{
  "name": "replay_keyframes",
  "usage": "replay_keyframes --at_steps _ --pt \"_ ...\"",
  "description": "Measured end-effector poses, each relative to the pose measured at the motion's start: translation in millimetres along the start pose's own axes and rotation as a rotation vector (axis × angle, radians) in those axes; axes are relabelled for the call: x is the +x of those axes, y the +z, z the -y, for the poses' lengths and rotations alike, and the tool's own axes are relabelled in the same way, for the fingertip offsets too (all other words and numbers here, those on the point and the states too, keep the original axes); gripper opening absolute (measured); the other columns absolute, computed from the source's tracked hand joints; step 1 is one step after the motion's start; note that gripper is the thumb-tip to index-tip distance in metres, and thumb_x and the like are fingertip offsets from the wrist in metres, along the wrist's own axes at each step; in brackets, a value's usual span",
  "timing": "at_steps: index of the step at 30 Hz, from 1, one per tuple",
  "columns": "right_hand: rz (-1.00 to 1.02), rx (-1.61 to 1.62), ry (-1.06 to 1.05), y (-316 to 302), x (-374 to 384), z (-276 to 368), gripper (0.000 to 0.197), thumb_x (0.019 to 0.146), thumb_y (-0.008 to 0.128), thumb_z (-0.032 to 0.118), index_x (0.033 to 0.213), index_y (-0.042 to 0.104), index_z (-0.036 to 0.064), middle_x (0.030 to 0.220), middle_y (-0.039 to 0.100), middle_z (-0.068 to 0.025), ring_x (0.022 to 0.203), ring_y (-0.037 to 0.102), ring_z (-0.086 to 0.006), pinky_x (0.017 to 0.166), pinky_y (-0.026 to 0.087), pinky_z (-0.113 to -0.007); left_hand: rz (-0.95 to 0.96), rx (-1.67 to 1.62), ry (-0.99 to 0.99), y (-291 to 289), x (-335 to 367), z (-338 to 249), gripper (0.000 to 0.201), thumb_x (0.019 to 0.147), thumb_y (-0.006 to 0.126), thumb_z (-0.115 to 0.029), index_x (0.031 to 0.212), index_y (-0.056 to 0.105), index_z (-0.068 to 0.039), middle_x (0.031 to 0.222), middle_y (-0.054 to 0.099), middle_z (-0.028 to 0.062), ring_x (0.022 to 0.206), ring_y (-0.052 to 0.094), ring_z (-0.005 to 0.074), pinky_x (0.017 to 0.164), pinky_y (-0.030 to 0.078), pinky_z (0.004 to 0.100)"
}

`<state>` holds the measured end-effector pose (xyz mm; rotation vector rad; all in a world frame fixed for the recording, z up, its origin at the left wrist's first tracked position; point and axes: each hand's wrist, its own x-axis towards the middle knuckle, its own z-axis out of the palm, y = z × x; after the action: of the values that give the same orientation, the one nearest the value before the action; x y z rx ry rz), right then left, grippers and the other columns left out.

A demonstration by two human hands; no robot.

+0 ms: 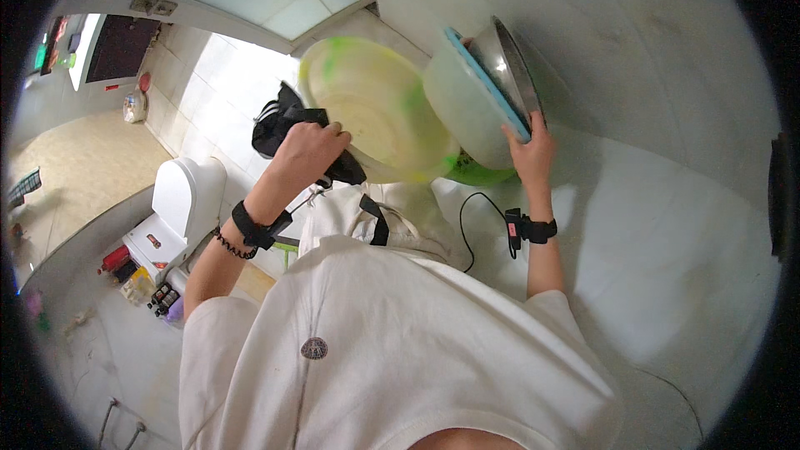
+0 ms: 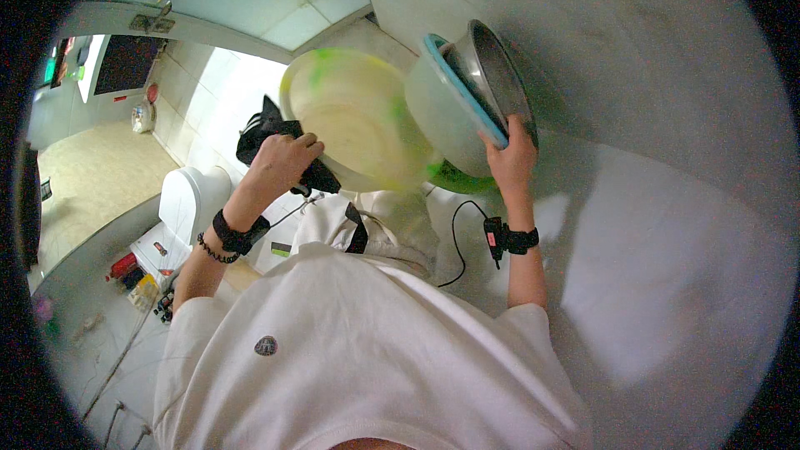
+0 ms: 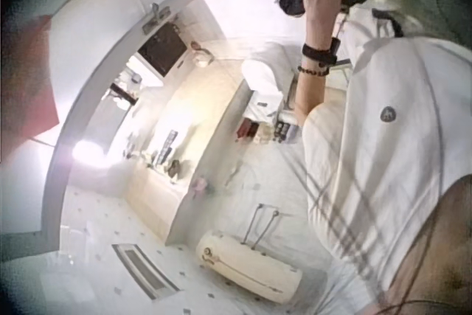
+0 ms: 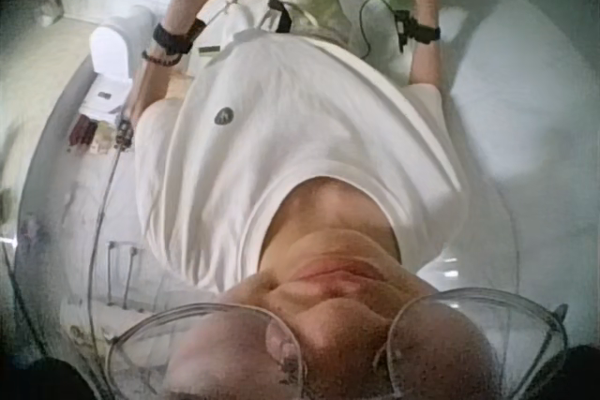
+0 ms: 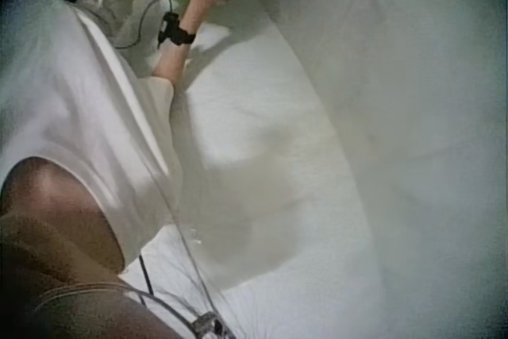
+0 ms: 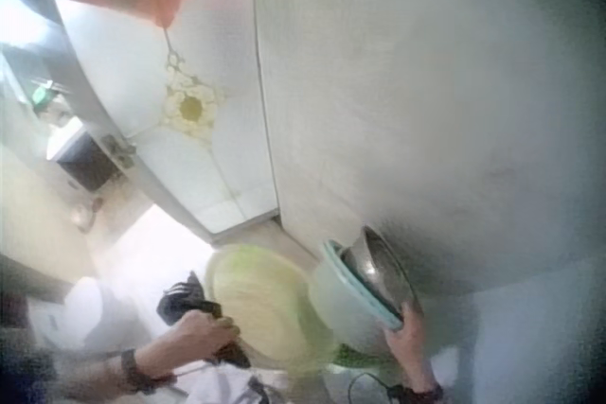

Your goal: The person takes a black garment to a bathroom sink, places it in a basin with water and laundry detergent, and washes it by hand before placing the garment on a blue stool.

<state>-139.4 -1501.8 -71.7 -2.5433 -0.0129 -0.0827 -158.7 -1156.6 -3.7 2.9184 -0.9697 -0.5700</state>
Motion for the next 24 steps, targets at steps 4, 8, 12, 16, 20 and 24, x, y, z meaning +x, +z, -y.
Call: replay_keyframes --at_steps 4,8,12,16,20,24 --pt "0.030 -0.262 -0.043 12 0 -1 0.040 0.069 0.064 0.023 0.100 0.049 0.0017 0.087 0.057 -0.0159 0.079 0.054 -0.0321 0.063 0.043 -0.039 0.030 -0.046 -0.250 -5 -39 7 0.035 0.059 0.059 -0.003 0.094 0.052 -0.006 0.090 0.054 0.0054 0.069 0.057 0.0228 0.059 0.046 0.0307" --pt "0.148 -0.285 -0.022 32 -13 -16 0.037 0.071 0.061 0.020 0.102 0.048 0.0028 0.094 0.056 -0.0141 0.085 0.052 -0.0288 0.075 0.039 -0.039 -0.018 -0.155 -0.432 -16 -84 8 0.050 0.051 0.064 0.000 0.098 0.050 -0.008 0.101 0.053 0.0057 0.073 0.057 0.0268 0.062 0.046 0.0346" --pt "0.214 -0.378 -0.081 85 -35 -40 0.037 0.073 0.060 0.020 0.104 0.047 0.0039 0.098 0.054 -0.0138 0.090 0.051 -0.0275 0.082 0.034 -0.038 -0.130 -0.209 -0.600 10 -126 7 0.046 0.053 0.061 0.000 0.097 0.048 -0.008 0.093 0.054 0.0059 0.072 0.056 0.0268 0.061 0.045 0.0350" --pt "0.404 -0.429 0.001 115 -47 -49 0.038 0.075 0.058 0.020 0.107 0.045 0.0033 0.105 0.051 -0.0130 0.099 0.046 -0.0267 0.088 0.031 -0.040 -0.127 -0.238 -0.796 19 -148 6 0.043 0.053 0.061 0.000 0.094 0.051 -0.009 0.089 0.056 0.0067 0.074 0.056 0.0280 0.063 0.045 0.0354" --pt "0.600 -0.474 0.143 132 -61 -61 0.048 0.074 0.059 0.024 0.114 0.041 0.0033 0.114 0.046 -0.0132 0.109 0.038 -0.0282 0.092 0.029 -0.042 -0.198 -0.271 -0.891 41 -161 12 0.042 0.054 0.060 0.001 0.094 0.054 -0.010 0.090 0.057 0.0067 0.076 0.056 0.0273 0.066 0.045 0.0358" --pt "0.718 -0.610 0.348 136 -58 -59 0.062 0.069 0.064 0.030 0.119 0.038 0.0044 0.122 0.038 -0.0144 0.116 0.030 -0.0298 0.094 0.026 -0.046 -0.246 -0.291 -0.929 60 -171 25 0.041 0.054 0.062 -0.002 0.093 0.055 -0.010 0.088 0.057 0.0071 0.077 0.056 0.0270 0.066 0.045 0.0354"
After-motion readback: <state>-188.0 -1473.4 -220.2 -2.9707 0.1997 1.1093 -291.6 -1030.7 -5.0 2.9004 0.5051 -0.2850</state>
